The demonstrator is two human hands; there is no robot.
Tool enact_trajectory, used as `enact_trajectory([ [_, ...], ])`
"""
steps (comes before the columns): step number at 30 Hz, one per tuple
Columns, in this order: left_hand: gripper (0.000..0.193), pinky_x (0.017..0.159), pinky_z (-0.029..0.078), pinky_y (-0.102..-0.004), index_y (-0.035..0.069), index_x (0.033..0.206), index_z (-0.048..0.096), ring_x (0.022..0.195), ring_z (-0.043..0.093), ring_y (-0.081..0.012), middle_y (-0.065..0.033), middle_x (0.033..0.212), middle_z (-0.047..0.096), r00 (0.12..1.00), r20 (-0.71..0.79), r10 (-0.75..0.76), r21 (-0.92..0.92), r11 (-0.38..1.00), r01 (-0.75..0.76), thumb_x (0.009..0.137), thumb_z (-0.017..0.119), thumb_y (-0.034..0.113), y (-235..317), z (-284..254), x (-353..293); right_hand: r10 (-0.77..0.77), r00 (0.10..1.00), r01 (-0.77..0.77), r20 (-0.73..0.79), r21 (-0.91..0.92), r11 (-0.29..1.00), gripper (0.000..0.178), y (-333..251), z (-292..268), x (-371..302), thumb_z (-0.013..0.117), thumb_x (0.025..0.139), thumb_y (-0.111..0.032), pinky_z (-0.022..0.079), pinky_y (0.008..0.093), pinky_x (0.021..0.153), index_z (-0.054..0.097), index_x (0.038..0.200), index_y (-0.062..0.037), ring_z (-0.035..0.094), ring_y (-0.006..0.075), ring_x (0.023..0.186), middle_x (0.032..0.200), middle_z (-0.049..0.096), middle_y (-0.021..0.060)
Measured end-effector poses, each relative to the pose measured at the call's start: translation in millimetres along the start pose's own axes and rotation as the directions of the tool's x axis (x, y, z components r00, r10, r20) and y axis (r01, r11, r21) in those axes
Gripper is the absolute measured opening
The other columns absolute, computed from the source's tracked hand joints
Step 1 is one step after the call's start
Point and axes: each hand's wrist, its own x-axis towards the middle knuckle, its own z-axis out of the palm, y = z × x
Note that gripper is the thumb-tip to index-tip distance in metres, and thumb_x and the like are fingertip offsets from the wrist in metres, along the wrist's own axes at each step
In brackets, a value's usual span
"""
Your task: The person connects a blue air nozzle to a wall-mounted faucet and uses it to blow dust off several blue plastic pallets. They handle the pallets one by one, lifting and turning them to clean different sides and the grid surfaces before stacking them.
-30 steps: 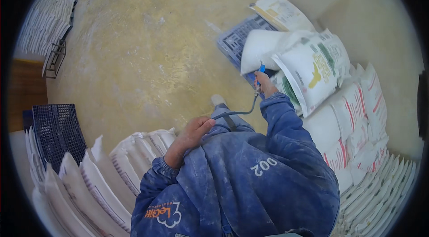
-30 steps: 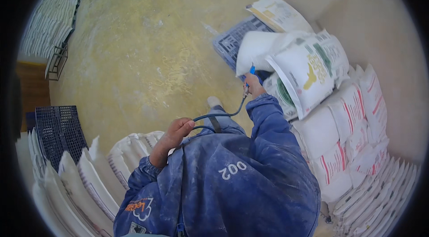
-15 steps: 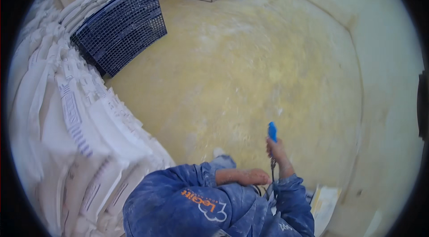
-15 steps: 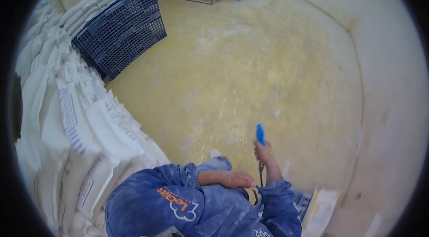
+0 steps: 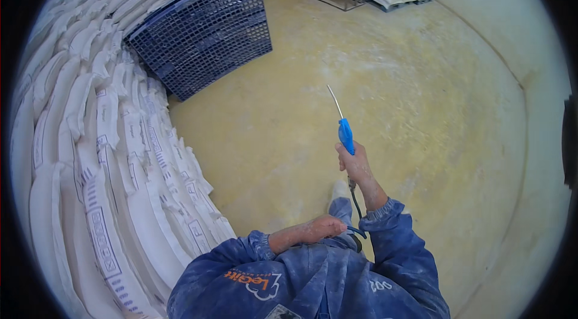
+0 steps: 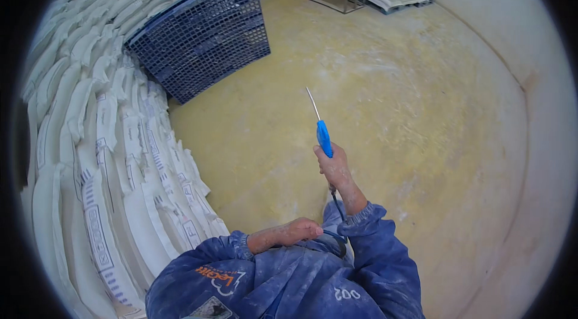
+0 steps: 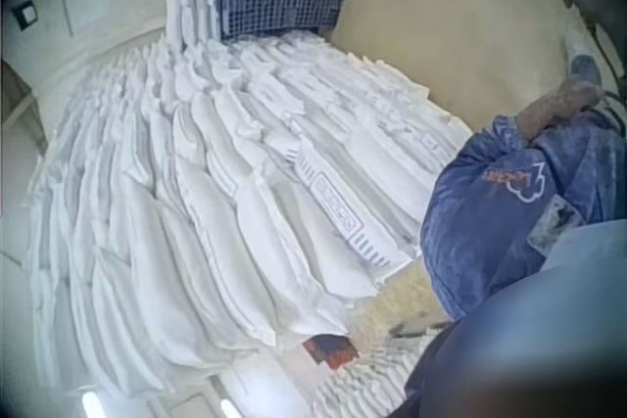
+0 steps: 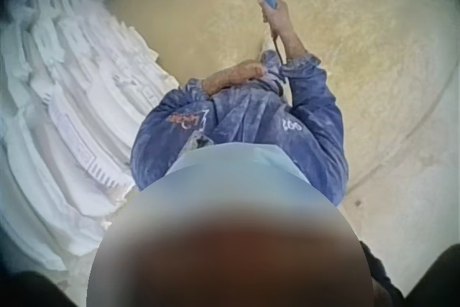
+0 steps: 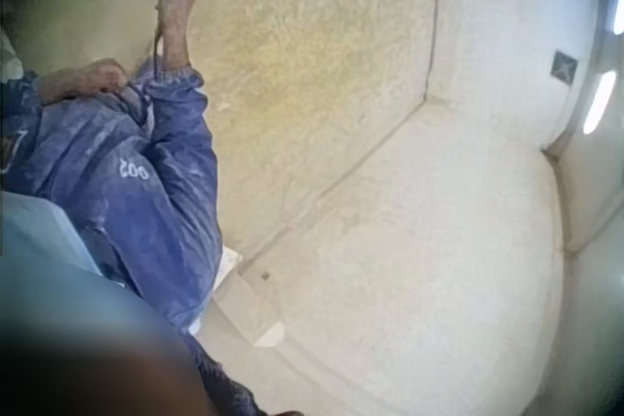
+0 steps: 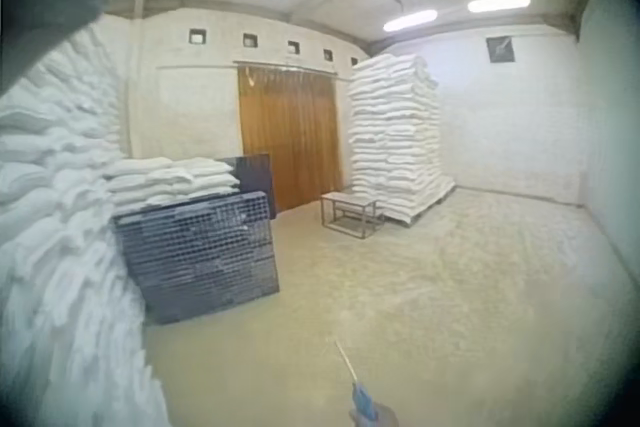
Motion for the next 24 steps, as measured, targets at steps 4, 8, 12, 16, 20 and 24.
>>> enact_trajectory([
  [4,0.038,0.061,0.037,-0.0247,0.006,0.075,0.054,0.067,0.04,-0.0073,0.0054,0.066,0.042,0.955,-0.292,-0.056,-0.038,0.998,0.047,0.093,0.048,0.039,31.9,-91.9,39.3,0.013,0.992,-0.034,0.123,0.175,0.984,0.026,3.2,23.6,141.2,0.059,0.084,-0.026,0.041,0.0267,0.041,0.048,0.073,-0.0051,0.046,0.01,0.044,0.054,0.046,0.0006],
  [8,0.027,0.071,0.043,-0.0264,0.005,0.094,0.055,0.075,0.052,-0.0106,-0.0004,0.08,0.054,0.885,-0.462,0.048,0.017,0.999,-0.046,0.093,0.051,0.032,66.4,-196.9,72.3,0.113,0.983,-0.165,0.146,0.414,0.895,0.03,-27.2,36.0,277.5,0.059,0.084,-0.03,0.041,0.0278,0.039,0.047,0.071,-0.0066,0.043,0.0102,0.039,0.051,0.044,0.0003],
  [12,0.027,0.075,0.047,-0.0284,0.003,0.105,0.051,0.081,0.058,-0.0146,-0.0053,0.089,0.058,0.68,-0.731,0.055,0.029,0.998,-0.049,0.092,0.052,0.027,68.4,-314.1,66.9,0.126,0.98,-0.179,0.151,0.416,0.892,0.033,-85.1,64.6,391.4,0.058,0.084,-0.035,0.04,0.0279,0.038,0.047,0.071,-0.0077,0.041,0.0106,0.037,0.049,0.042,0.0004],
  [16,0.025,0.06,0.048,-0.0269,0.004,0.082,0.059,0.066,0.057,-0.0129,-0.0043,0.071,0.058,0.123,-0.949,-0.289,-0.291,0.957,0.0,0.086,0.055,0.028,-84.4,-427.0,-2.3,0.088,0.941,-0.191,0.326,0.299,0.935,0.033,-123.7,125.6,483.0,0.057,0.084,-0.037,0.041,0.0278,0.038,0.047,0.072,-0.0082,0.041,0.011,0.036,0.047,0.041,0.0004],
  [20,0.015,0.045,0.044,-0.0375,0.014,0.051,0.061,0.048,0.059,-0.0246,-0.0093,0.05,0.058,0.355,-0.85,-0.39,0.14,0.483,0.865,0.064,0.06,0.02,-213.1,-436.7,-109.7,0.069,0.933,-0.183,0.354,0.298,0.937,0.034,-149.2,176.3,592.0,0.057,0.084,-0.038,0.041,0.0281,0.038,0.047,0.073,-0.0073,0.042,0.0112,0.036,0.047,0.041,0.0004],
  [24,0.014,0.048,0.046,-0.0399,0.013,0.056,0.063,0.053,0.061,-0.027,-0.0102,0.057,0.061,0.664,-0.656,-0.358,0.393,0.589,0.706,0.065,0.061,0.023,-225.8,-474.4,-159.7,0.065,0.957,-0.15,0.283,0.291,0.945,0.034,-188.1,235.1,715.0,0.058,0.083,-0.038,0.043,0.0282,0.039,0.048,0.075,-0.0065,0.043,0.0117,0.037,0.048,0.042,0.0009],
])
